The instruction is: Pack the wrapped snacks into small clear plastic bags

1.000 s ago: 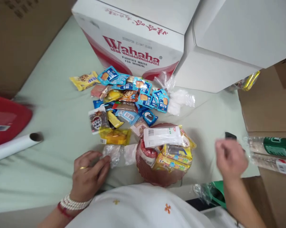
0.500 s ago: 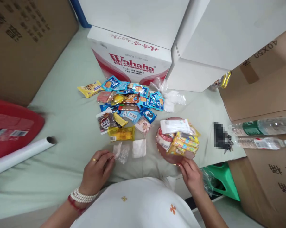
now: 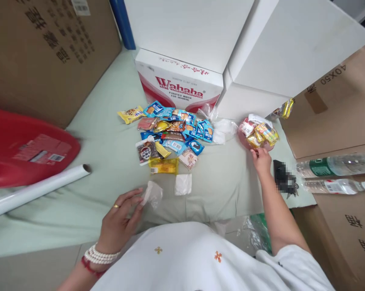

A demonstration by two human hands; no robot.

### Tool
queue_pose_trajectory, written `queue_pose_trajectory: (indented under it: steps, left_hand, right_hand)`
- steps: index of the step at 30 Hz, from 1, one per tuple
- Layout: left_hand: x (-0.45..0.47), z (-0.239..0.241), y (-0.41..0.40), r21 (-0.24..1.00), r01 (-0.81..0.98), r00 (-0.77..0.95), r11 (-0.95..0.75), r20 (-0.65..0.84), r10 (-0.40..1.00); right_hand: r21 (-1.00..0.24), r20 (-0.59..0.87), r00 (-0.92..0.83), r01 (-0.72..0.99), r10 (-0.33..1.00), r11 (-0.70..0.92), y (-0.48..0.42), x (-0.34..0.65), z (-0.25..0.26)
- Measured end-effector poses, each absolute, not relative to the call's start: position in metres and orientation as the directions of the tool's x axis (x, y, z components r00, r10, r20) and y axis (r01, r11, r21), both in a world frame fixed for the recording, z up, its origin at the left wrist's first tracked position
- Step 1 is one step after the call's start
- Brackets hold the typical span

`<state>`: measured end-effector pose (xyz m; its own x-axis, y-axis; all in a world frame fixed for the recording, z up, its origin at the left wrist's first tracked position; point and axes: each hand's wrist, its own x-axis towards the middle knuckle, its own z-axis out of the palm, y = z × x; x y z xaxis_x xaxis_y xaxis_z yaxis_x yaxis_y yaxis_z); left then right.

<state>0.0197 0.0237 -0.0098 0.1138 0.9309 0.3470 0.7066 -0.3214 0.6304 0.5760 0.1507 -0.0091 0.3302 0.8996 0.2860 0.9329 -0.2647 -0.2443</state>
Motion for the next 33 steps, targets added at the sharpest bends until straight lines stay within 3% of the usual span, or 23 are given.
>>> queue_pose_trajectory:
  steps: [3,5,8,10,12,13,15,17,20,22,24,26,28,30,33]
  left_hand:
    - [0.029,-0.002,0.025,0.739,0.643,0.028,-0.201,0.240,0.970]
    - [0.042,0.001,0.030,0.832,0.548,-0.018,-0.088,0.117,0.993]
    - [0.066,0.001,0.042,0.918,0.394,-0.035,0.046,-0.035,0.999]
    - [0.083,0.003,0.051,0.944,0.327,-0.012,0.049,-0.048,0.999]
    - [0.098,0.006,0.059,0.948,0.316,0.066,-0.029,0.009,0.998]
    - [0.104,0.007,0.062,0.945,0.316,0.124,-0.085,0.048,0.991]
    - [0.115,0.008,0.066,0.942,0.287,0.249,-0.173,0.101,0.963]
    - [0.122,0.006,0.069,0.962,0.224,0.298,-0.156,0.085,0.951]
    - [0.125,-0.001,0.074,0.996,0.030,0.198,0.085,-0.089,0.976]
    - [0.125,-0.006,0.076,0.949,-0.175,0.137,0.261,-0.239,0.961]
    - [0.124,-0.008,0.077,0.879,-0.325,0.130,0.348,-0.323,0.937]
    - [0.124,-0.008,0.077,0.854,-0.371,0.145,0.366,-0.336,0.931]
    - [0.124,-0.007,0.077,0.859,-0.359,0.181,0.365,-0.320,0.930]
    - [0.122,-0.005,0.078,0.862,-0.354,0.189,0.362,-0.313,0.931]
    - [0.119,-0.004,0.082,0.846,-0.385,0.136,0.369,-0.343,0.929]
  right_hand:
    - [-0.271,0.264,0.339,0.925,0.903,-0.268,0.176,0.586,-0.002]
    - [-0.296,0.333,0.335,0.925,0.881,-0.240,0.175,0.575,0.003]
    - [-0.455,0.466,0.399,0.874,0.790,-0.173,0.144,0.519,0.012]
    - [-0.697,0.285,0.470,0.700,0.835,-0.156,0.107,0.461,0.016]
    - [-0.918,-0.066,0.296,0.356,0.953,-0.175,0.070,0.400,0.016]
    - [-0.961,-0.171,0.179,0.186,0.969,-0.204,0.057,0.373,0.015]
    - [-0.965,-0.263,0.016,-0.016,0.965,-0.263,0.043,0.332,0.011]
    - [-0.947,-0.303,-0.002,-0.107,0.953,-0.302,0.044,0.316,0.006]
    - [-0.920,-0.359,0.111,-0.207,0.927,-0.331,0.055,0.323,-0.003]
    - [-0.916,-0.380,0.122,-0.188,0.917,-0.354,0.058,0.333,-0.009]
    - [-0.952,-0.301,0.139,0.015,0.944,-0.306,0.057,0.337,-0.012]
    - [-0.933,-0.069,0.148,0.340,0.987,-0.116,0.055,0.336,-0.011]
    - [-0.814,0.171,0.032,0.568,0.985,0.123,0.054,0.331,-0.006]
    - [-0.755,0.262,-0.088,0.602,0.961,0.261,0.057,0.329,-0.001]
    - [-0.890,0.188,0.035,0.429,0.981,0.155,0.064,0.332,0.005]
